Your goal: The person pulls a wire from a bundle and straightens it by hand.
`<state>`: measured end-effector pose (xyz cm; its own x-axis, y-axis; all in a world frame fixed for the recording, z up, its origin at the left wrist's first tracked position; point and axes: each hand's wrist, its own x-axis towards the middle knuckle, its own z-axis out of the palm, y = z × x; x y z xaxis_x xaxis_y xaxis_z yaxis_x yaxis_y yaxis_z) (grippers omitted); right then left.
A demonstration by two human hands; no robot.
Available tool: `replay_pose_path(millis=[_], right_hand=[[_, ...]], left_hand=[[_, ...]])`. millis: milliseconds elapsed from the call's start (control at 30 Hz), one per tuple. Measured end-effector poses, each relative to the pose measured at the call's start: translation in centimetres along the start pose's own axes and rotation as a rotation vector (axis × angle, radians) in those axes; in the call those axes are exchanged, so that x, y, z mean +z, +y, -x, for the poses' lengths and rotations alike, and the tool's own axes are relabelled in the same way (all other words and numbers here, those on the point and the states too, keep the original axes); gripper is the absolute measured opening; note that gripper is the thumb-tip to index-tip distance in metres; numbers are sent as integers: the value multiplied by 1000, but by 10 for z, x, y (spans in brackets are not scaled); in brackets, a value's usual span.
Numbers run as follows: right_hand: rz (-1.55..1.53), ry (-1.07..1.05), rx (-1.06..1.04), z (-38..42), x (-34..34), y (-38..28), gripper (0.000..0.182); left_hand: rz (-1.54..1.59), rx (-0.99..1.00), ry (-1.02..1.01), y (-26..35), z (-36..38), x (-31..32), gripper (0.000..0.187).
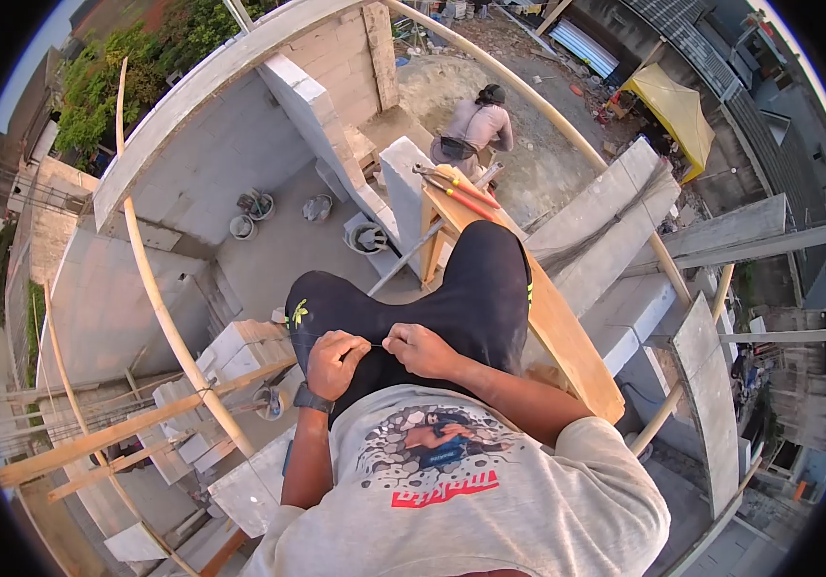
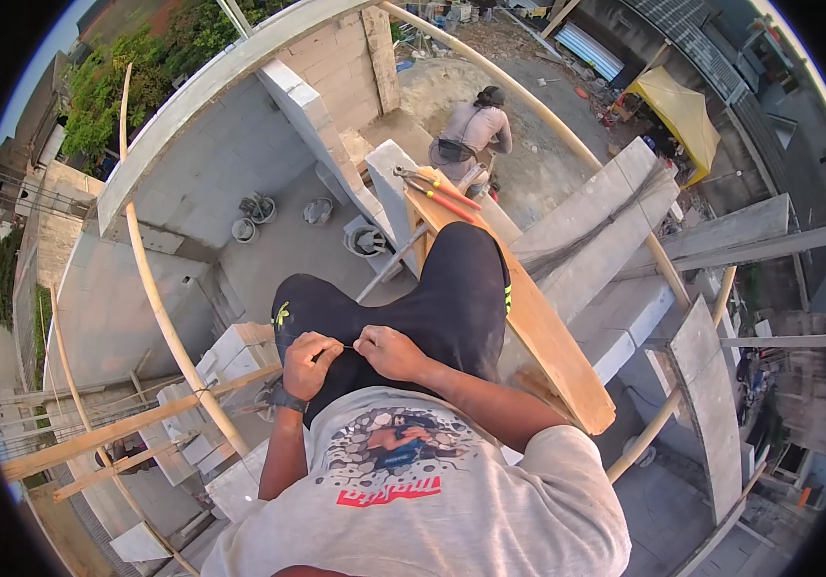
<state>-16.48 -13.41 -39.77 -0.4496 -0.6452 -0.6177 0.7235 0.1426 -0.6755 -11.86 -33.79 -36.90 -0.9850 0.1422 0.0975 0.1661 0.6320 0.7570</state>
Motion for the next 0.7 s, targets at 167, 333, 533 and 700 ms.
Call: replay_pose_path(millis=[167,333,533,700], right_hand=[[953,427,-851,18,8,-12,21],[1198,429,-917,19,3,-10,20],[971,517,-883,13,6,1,23],[-72,111,-95,14,3,-8,27]], left_hand=[[110,-64,-26,-5,-6,-8,11],[107,-63,-66,-3,-12,-9,11],[69,-26,-49,1,-15,-5,10],[45,-13,-33,0,-12,0,9]])
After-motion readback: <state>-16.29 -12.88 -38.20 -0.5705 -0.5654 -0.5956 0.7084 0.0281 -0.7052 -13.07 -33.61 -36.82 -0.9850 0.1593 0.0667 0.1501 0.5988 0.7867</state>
